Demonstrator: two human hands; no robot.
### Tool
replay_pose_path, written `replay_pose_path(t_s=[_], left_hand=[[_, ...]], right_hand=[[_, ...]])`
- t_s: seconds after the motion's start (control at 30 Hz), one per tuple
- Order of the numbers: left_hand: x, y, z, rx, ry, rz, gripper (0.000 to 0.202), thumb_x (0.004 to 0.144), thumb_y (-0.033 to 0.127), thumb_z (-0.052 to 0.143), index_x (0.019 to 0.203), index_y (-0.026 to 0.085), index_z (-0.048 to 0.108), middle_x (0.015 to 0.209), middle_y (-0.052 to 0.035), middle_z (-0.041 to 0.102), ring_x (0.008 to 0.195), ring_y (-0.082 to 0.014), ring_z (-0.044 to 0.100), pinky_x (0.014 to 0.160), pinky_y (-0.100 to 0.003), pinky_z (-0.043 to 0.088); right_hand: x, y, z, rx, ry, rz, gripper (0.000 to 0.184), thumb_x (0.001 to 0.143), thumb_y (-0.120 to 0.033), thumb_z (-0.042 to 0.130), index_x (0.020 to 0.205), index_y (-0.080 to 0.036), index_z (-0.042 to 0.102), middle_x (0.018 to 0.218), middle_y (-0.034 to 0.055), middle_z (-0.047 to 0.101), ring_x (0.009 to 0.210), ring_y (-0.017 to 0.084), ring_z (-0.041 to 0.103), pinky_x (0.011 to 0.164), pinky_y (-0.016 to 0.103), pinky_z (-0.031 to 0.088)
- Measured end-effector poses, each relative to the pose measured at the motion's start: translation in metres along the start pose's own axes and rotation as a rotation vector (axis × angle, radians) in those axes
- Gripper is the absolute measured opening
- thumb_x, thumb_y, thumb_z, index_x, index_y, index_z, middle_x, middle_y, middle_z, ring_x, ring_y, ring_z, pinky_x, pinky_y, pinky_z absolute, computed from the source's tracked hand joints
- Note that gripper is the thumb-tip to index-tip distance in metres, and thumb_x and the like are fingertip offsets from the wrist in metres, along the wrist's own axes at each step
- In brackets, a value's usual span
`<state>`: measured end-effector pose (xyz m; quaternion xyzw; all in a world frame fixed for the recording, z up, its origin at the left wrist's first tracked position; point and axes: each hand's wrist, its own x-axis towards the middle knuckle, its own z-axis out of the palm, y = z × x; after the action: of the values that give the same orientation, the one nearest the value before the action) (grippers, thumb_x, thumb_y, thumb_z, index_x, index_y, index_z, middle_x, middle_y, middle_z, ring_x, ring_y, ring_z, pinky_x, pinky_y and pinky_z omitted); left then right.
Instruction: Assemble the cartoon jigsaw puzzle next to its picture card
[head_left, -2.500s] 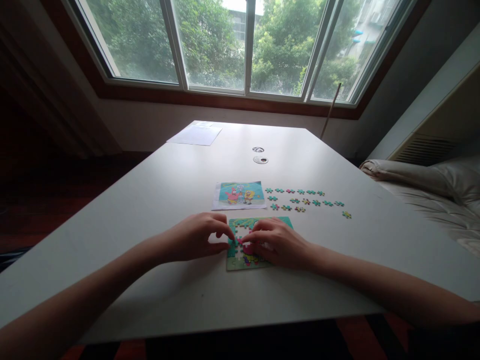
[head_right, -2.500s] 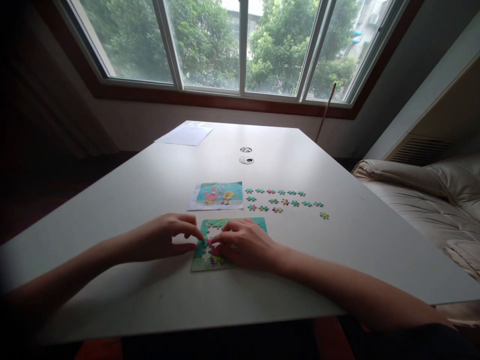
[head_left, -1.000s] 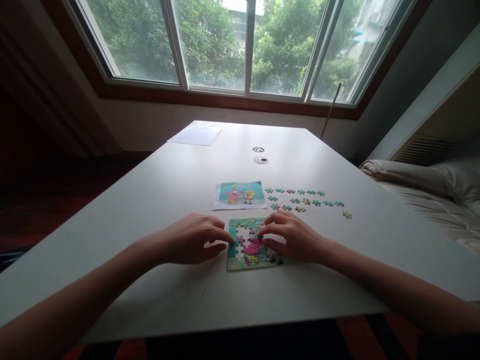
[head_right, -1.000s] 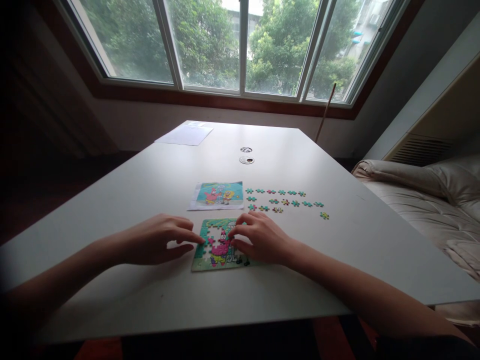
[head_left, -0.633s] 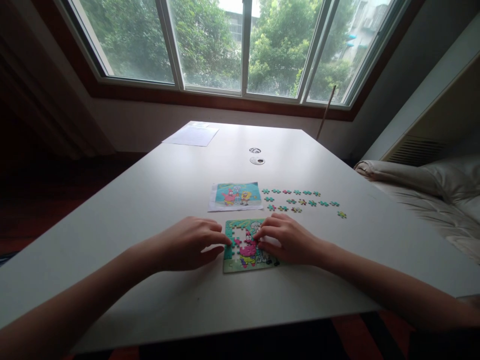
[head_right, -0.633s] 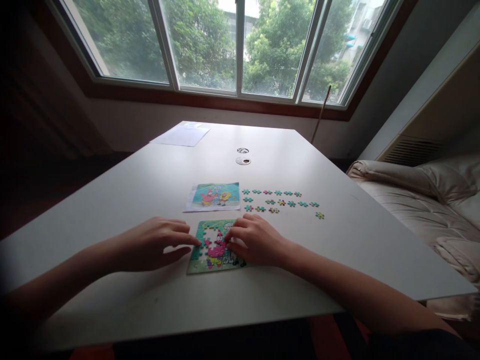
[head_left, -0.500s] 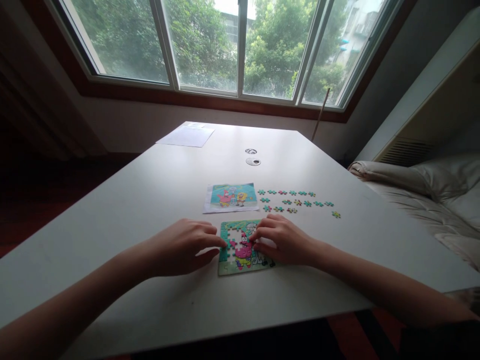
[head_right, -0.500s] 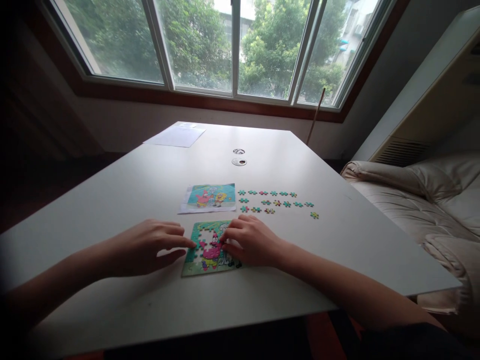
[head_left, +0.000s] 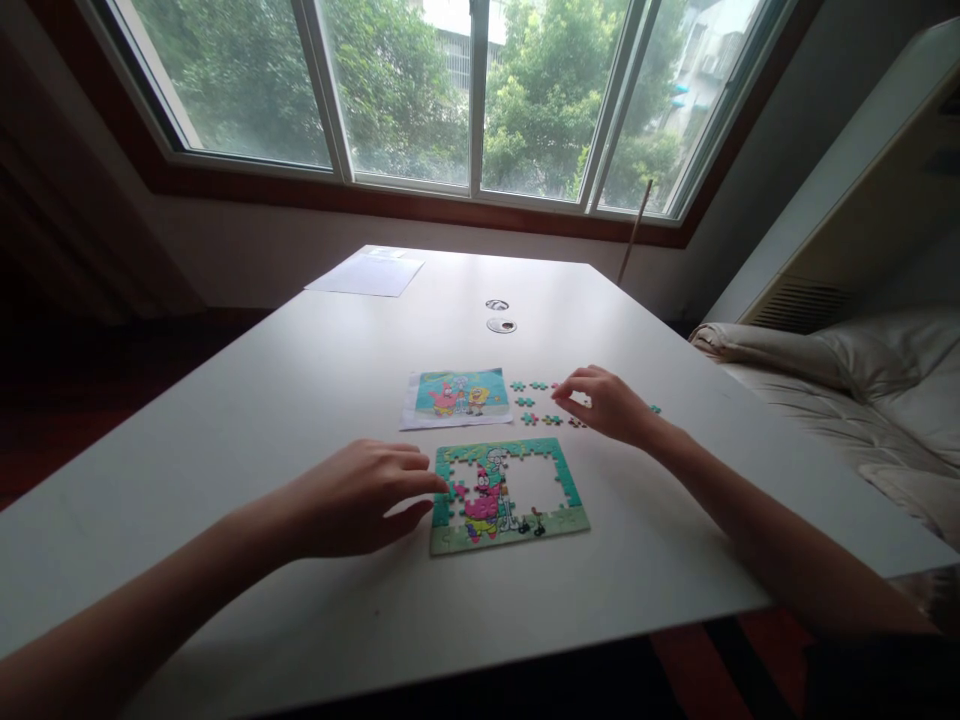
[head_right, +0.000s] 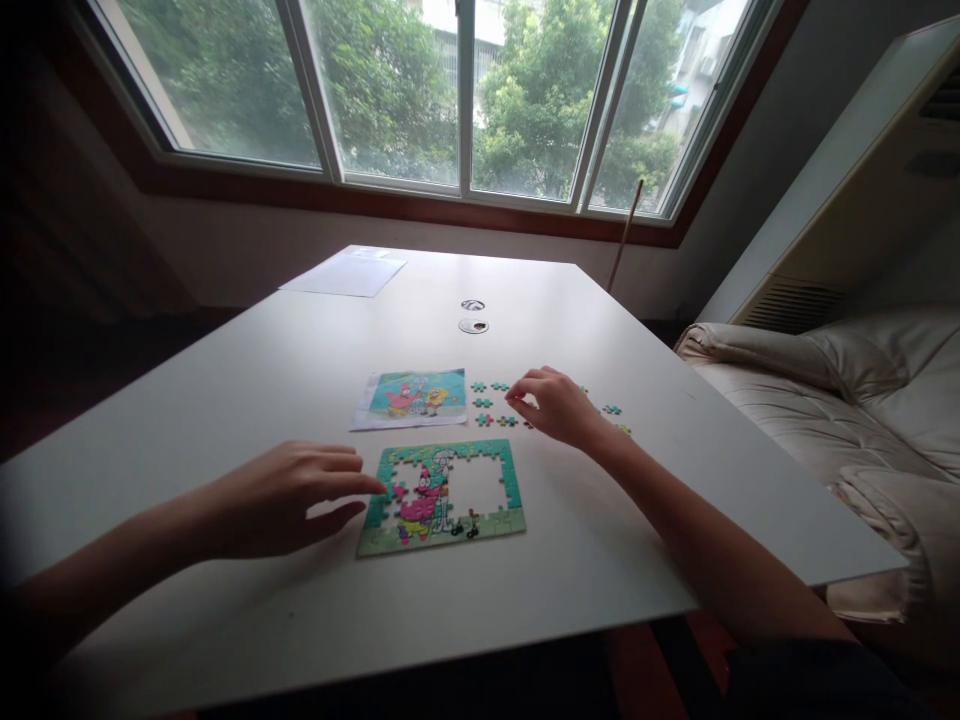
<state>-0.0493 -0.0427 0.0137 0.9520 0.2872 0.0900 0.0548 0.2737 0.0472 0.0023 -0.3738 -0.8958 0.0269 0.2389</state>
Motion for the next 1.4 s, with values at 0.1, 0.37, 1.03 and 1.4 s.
replay_pose_path(t_s=[0.1,0.37,1.03,1.4], left_hand=[[0.0,0.0,0.0,0.017,-0.019,0.008,0.022,0.087,0.02,0.049,0.101,0.027,0.065,0.076,-0.0013,0.064,0.065,-0.0142,0.058,0.056,-0.023,0.038],[0.0,-0.001,0.002,0.029,-0.041,0.01,0.023,0.088,0.021,0.047,0.101,0.026,0.065,0.076,-0.0017,0.064,0.066,-0.0142,0.058,0.056,-0.024,0.038],[0.008,-0.002,0.006,-0.243,0.059,-0.101,0.02,0.085,0.02,0.049,0.091,0.021,0.068,0.074,-0.0014,0.065,0.06,-0.0104,0.055,0.056,-0.02,0.04],[0.029,0.007,0.02,-0.743,0.306,-0.434,0.025,0.081,0.034,0.058,0.081,0.013,0.07,0.05,0.0051,0.041,0.048,-0.0075,0.033,0.045,-0.019,0.028]], right_hand=[[-0.002,0.022,-0.004,-0.07,-0.024,0.071,0.013,0.083,-0.021,0.058,0.083,-0.017,0.07,0.084,0.0076,0.069,0.079,0.02,0.06,0.073,0.033,0.046],[0.0,0.012,0.009,-0.026,-0.082,0.051,0.014,0.084,-0.025,0.059,0.086,-0.019,0.071,0.087,0.0076,0.068,0.082,0.019,0.06,0.074,0.032,0.046],[0.012,-0.022,0.016,0.255,-0.138,0.154,0.005,0.073,-0.022,0.066,0.075,-0.017,0.064,0.072,0.0001,0.063,0.064,0.011,0.052,0.06,0.023,0.038],[0.008,-0.081,0.029,1.021,-0.149,0.284,0.023,0.075,-0.029,0.068,0.094,-0.015,0.064,0.071,0.003,0.069,0.063,0.012,0.062,0.059,0.026,0.049]])
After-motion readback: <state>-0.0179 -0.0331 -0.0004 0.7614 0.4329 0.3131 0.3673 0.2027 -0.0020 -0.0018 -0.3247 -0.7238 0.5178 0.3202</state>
